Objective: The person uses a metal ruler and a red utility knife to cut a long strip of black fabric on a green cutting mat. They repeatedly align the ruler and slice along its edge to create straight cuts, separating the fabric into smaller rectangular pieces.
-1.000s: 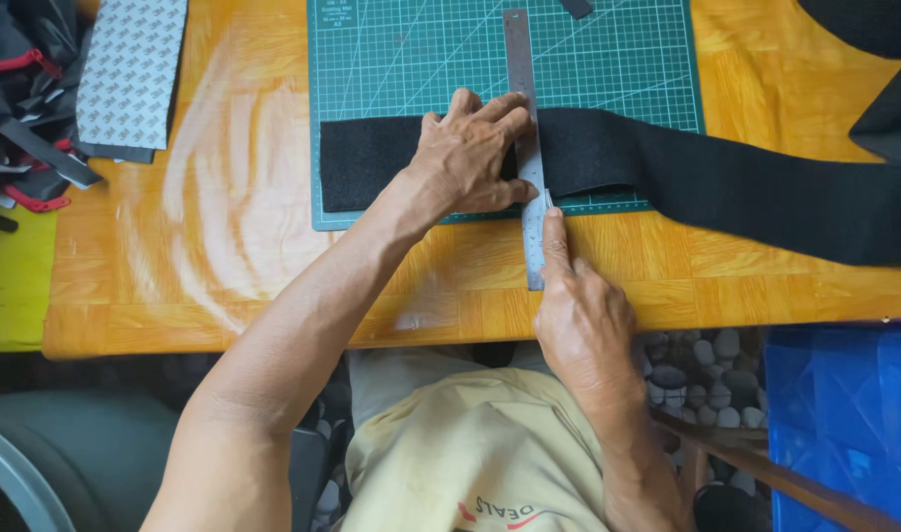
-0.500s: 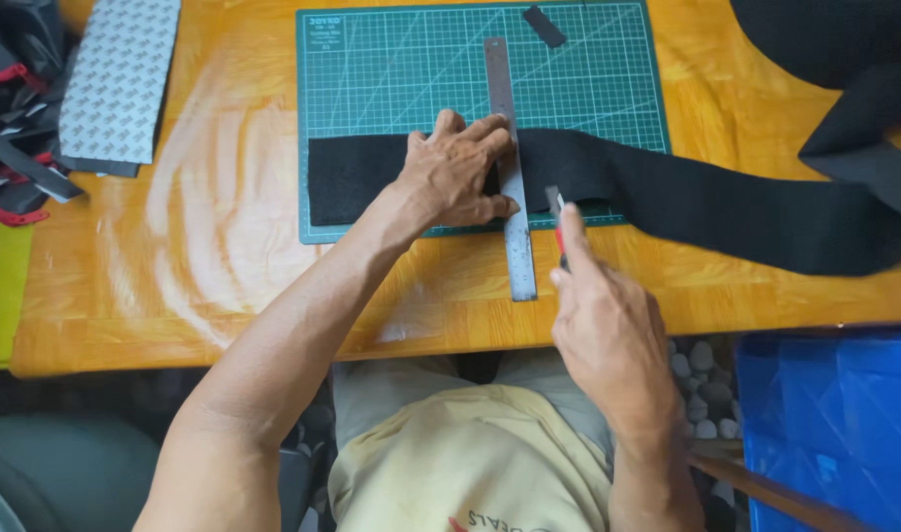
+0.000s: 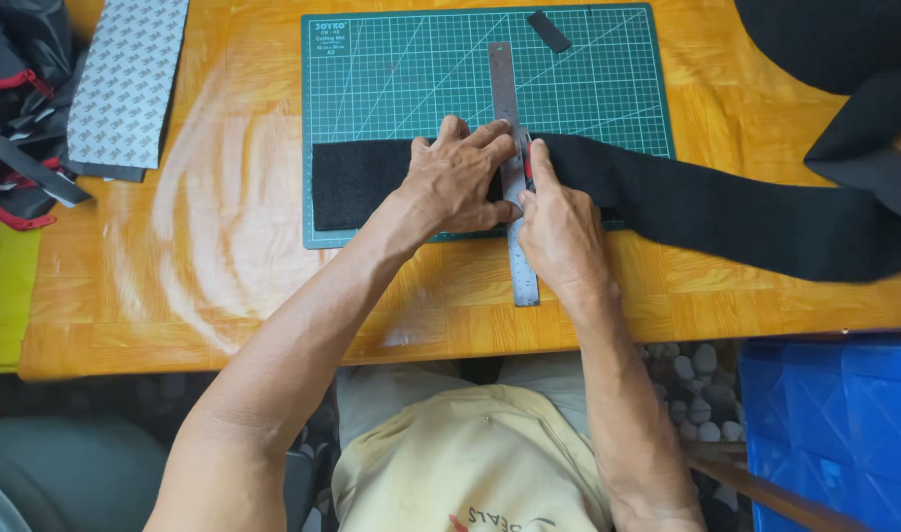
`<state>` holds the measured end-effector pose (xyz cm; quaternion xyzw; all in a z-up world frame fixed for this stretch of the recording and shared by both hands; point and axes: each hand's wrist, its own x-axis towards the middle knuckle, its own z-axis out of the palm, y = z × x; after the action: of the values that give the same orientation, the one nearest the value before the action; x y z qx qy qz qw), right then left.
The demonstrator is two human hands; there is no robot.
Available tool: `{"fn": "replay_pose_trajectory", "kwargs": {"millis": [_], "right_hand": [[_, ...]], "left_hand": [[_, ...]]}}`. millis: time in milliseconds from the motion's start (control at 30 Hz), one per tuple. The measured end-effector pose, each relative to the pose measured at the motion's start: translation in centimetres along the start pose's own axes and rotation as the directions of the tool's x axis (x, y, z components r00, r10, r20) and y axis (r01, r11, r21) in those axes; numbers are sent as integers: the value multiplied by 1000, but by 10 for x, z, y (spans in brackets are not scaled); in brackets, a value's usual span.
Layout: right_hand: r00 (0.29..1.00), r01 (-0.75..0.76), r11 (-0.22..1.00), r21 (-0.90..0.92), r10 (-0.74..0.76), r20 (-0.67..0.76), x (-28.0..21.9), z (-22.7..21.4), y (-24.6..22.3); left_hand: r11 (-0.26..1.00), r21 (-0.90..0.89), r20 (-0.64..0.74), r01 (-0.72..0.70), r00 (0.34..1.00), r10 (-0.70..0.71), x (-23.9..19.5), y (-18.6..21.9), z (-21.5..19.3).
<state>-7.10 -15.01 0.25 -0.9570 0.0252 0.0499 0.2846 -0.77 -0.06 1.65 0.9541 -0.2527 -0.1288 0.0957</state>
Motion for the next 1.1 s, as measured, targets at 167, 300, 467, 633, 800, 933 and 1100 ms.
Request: {"fn": "replay_pose_trajectory", "kwargs": {"millis": [167, 300, 467, 633, 800, 933, 1100], "right_hand": [[998, 0, 993, -122, 7, 55, -6, -11, -14], [994, -35, 986, -162, 51, 95, -34, -25, -32], [998, 57, 927, -370, -47, 34, -64, -3, -9], [999, 30, 913, -407, -41, -19, -96, 16, 15], [970, -123, 977, -176, 156, 187, -126, -28, -23], [997, -45, 995, -84, 50, 59, -132, -11, 9], [958, 88, 995, 56, -69, -279, -137, -44, -7]], "left_hand": [[1000, -13, 0, -1, 1000, 1, 1, 0, 2], [1000, -7, -13, -3, 1000, 3, 1, -1, 3], [999, 22, 30, -38, 999, 37, 9, -7, 9], [995, 47, -12, -87, 996, 88, 8, -6, 16], [1000, 28, 0, -13, 1000, 13, -7, 4, 7], [1000, 15, -24, -18, 1000, 19, -4, 1, 11], [997, -58, -34, -43, 999, 41, -14, -5, 8]]}}
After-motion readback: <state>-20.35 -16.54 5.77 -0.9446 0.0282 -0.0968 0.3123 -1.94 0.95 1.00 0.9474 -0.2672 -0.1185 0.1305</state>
